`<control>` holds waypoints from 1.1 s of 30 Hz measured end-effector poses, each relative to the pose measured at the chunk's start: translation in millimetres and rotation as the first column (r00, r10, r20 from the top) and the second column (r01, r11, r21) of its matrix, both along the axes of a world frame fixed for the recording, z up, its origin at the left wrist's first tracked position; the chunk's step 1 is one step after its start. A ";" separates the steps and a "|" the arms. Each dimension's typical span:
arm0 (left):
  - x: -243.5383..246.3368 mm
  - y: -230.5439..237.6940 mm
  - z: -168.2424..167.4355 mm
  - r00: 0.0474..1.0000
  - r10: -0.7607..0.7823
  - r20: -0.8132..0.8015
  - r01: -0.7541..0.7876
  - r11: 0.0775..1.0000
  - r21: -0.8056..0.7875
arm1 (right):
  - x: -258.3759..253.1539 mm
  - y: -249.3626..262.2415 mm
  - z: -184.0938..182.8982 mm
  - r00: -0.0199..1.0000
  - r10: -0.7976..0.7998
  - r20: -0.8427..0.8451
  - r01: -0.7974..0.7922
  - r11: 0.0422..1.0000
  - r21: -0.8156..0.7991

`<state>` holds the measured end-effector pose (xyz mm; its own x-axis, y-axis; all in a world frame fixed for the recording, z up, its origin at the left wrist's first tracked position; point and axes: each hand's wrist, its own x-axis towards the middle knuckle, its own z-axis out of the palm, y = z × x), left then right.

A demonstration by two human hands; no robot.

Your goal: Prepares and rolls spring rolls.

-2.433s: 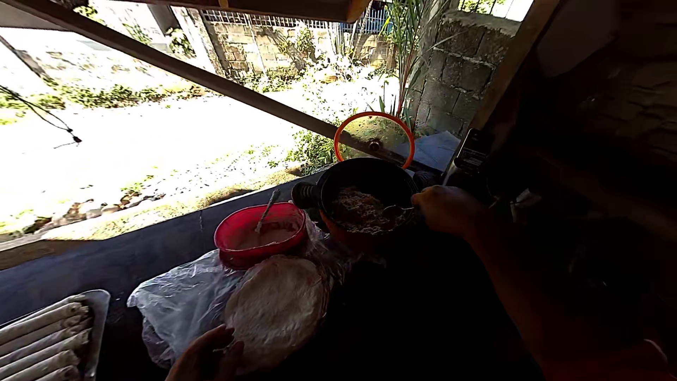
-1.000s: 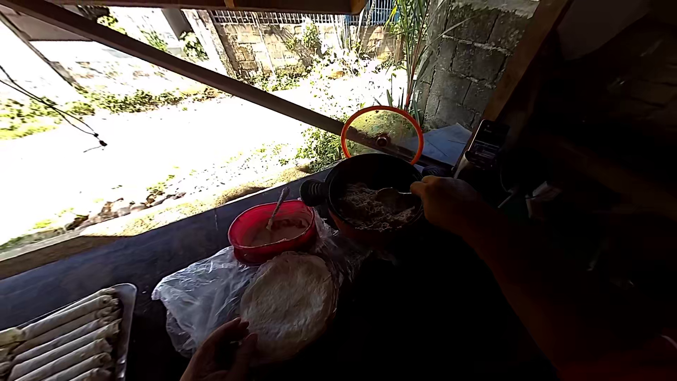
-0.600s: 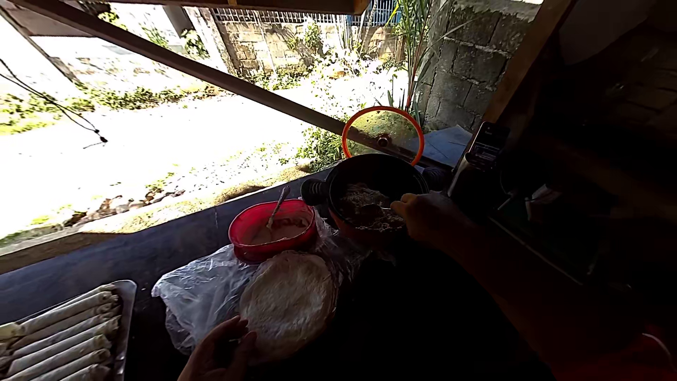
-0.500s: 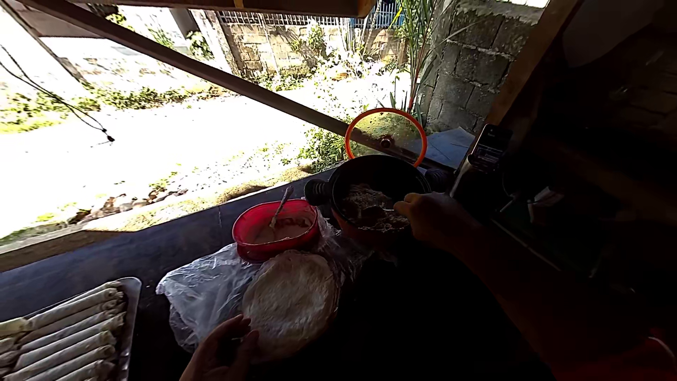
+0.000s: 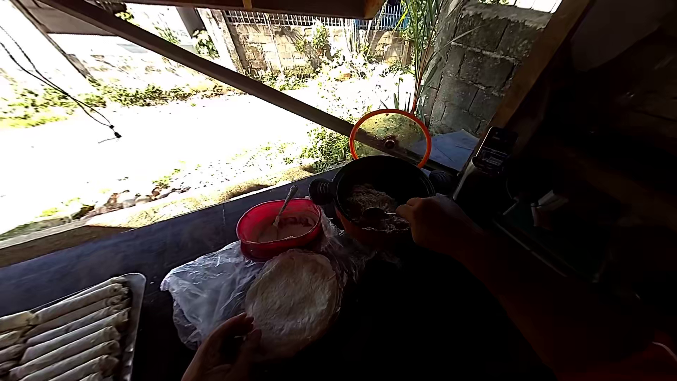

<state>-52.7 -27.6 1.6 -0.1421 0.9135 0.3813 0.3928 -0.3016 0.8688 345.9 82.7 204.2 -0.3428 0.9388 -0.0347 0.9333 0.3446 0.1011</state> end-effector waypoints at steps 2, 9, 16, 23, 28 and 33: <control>-0.1 0.1 0.5 1.000 -0.003 0.000 0.003 1.000 -0.004 | 0.7 1.4 -1.3 1.000 0.004 -0.010 -0.004 1.000 -0.028; 1.3 -0.7 1.7 1.000 0.008 0.000 -0.008 1.000 -0.021 | 7.4 3.5 2.2 0.995 0.046 -0.088 -0.053 0.995 -0.085; 0.9 0.5 1.6 0.999 0.027 -0.043 -0.028 1.000 -0.008 | 11.8 12.4 -2.2 0.985 0.018 -0.169 -0.054 0.977 -0.208; 1.5 1.1 1.0 0.998 0.039 -0.042 -0.039 0.999 0.000 | 45.1 32.6 -7.9 0.858 -0.192 -0.476 -0.003 0.926 -0.378; 2.0 -0.1 -0.1 0.998 0.045 -0.044 -0.046 0.999 -0.004 | 60.1 40.4 -14.9 0.696 -0.292 -0.656 -0.044 0.895 -0.444; 3.5 4.0 -1.0 0.995 0.067 -0.074 -0.068 0.998 -0.003 | 71.6 40.5 -11.2 0.632 -0.298 -0.715 -0.024 0.915 -0.403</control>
